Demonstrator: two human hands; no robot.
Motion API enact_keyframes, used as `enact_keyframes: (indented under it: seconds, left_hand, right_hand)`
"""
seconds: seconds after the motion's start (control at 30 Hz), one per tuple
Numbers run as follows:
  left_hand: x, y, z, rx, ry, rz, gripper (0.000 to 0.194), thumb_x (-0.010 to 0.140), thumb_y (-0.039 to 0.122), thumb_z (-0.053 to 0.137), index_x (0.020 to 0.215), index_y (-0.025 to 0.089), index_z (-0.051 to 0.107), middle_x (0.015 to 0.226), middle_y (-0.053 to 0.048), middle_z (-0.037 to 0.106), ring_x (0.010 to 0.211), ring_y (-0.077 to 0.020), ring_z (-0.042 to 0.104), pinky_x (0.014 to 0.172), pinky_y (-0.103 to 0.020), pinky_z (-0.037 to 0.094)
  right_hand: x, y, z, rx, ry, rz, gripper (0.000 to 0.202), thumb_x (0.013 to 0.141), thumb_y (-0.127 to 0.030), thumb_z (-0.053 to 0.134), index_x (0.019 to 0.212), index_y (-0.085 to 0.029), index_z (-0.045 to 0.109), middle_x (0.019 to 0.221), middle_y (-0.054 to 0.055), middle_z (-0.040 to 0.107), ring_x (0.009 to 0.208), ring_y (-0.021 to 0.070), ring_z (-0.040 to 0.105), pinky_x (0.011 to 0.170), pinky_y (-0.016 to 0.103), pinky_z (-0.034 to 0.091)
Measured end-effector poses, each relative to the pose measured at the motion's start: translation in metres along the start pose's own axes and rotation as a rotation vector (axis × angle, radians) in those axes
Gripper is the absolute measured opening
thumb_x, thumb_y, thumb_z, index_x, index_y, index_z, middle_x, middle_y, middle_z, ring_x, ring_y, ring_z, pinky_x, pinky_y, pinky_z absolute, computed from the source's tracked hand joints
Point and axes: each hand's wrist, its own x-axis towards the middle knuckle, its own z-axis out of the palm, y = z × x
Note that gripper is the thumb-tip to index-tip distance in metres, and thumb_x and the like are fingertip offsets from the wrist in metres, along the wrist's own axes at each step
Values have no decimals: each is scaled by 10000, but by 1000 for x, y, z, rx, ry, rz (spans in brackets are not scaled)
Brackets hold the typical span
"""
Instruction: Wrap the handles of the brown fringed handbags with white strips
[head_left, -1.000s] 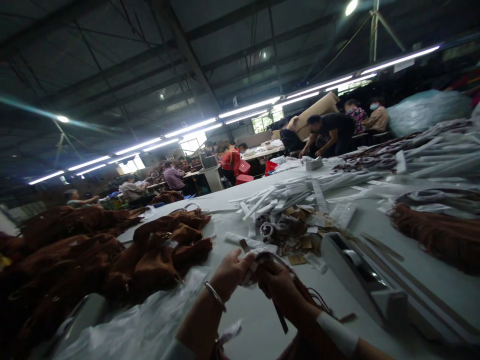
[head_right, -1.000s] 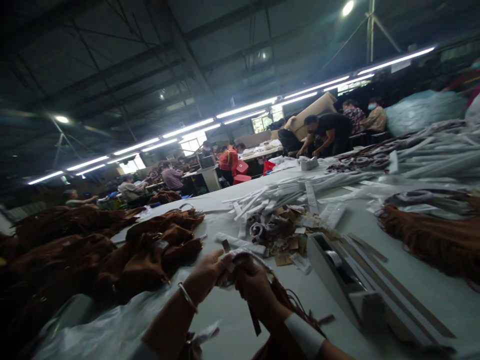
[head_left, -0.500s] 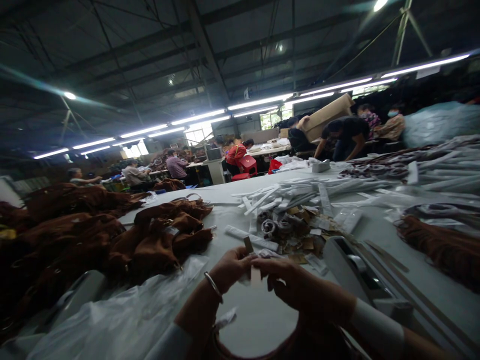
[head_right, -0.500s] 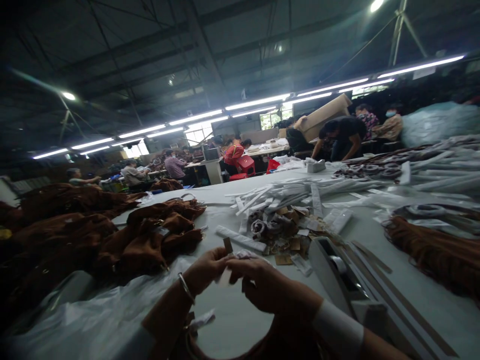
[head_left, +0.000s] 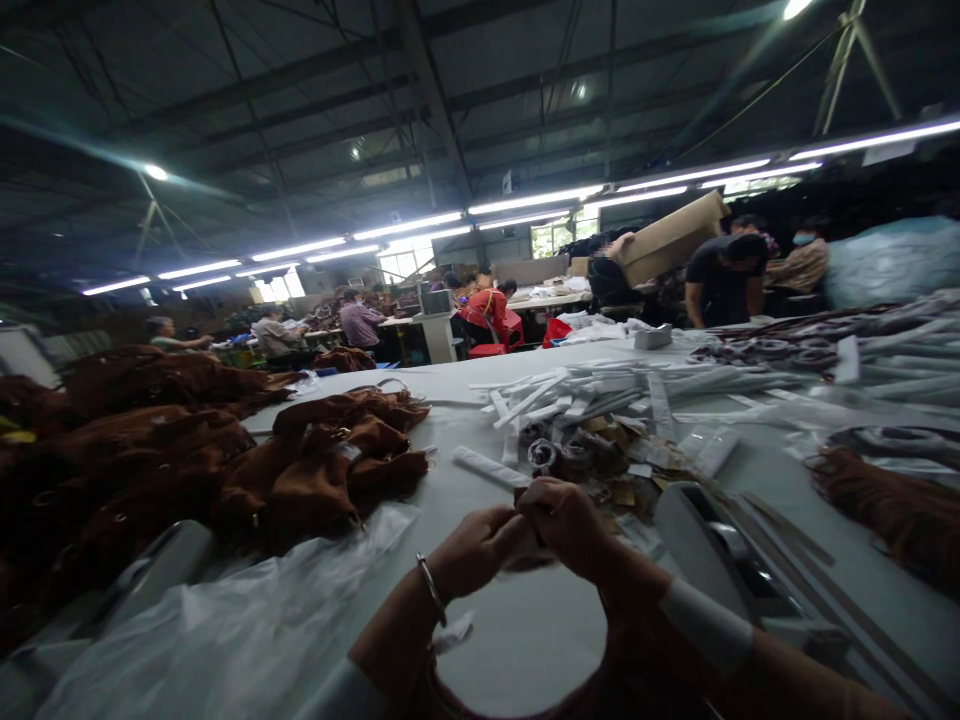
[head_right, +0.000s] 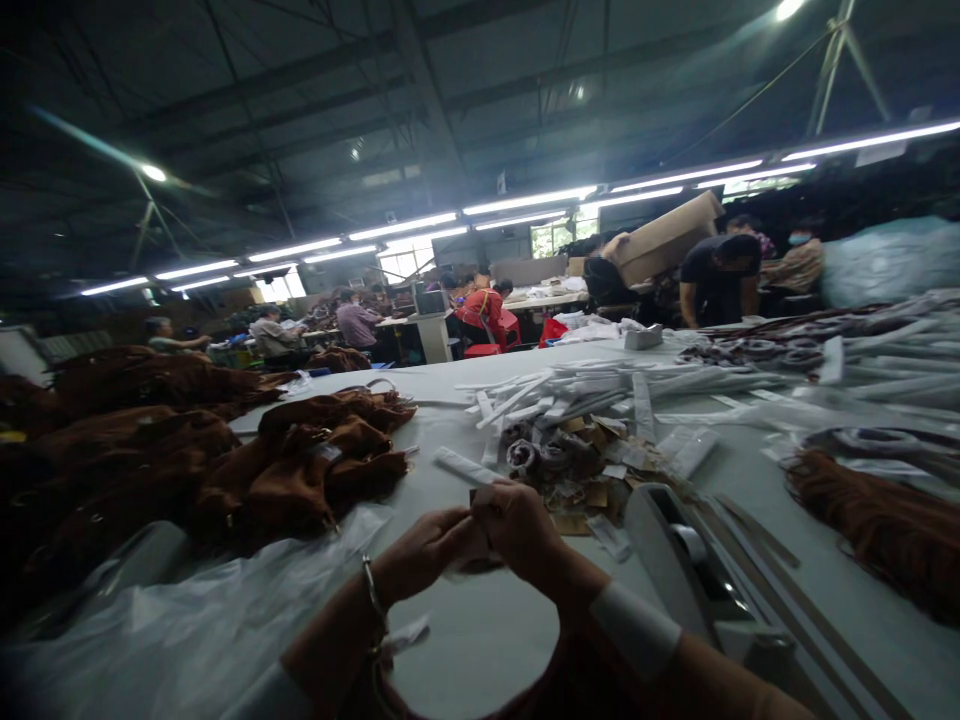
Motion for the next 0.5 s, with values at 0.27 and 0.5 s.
enact_keyframes:
  seconds: [0.27, 0.5]
  left_hand:
    - [2, -16, 16, 56, 87, -1, 296, 839, 392, 630, 815, 112, 722, 652, -3, 583, 593, -110, 438, 549, -222, 333]
    - [2, -12, 15, -174, 71, -25, 466, 773, 527, 719, 905, 82, 746, 785, -99, 713, 664, -169, 595, 618, -262, 453]
  right_hand:
    - [5, -15, -26, -258, -254, -198, 195, 806, -246, 656, 624, -176, 655, 674, 19, 588, 607, 115, 493, 599, 242, 340]
    - [-6, 2, -36, 394, 315, 295, 452, 851, -584, 546, 631, -189, 559, 502, -35, 424, 443, 94, 318, 443, 247, 239]
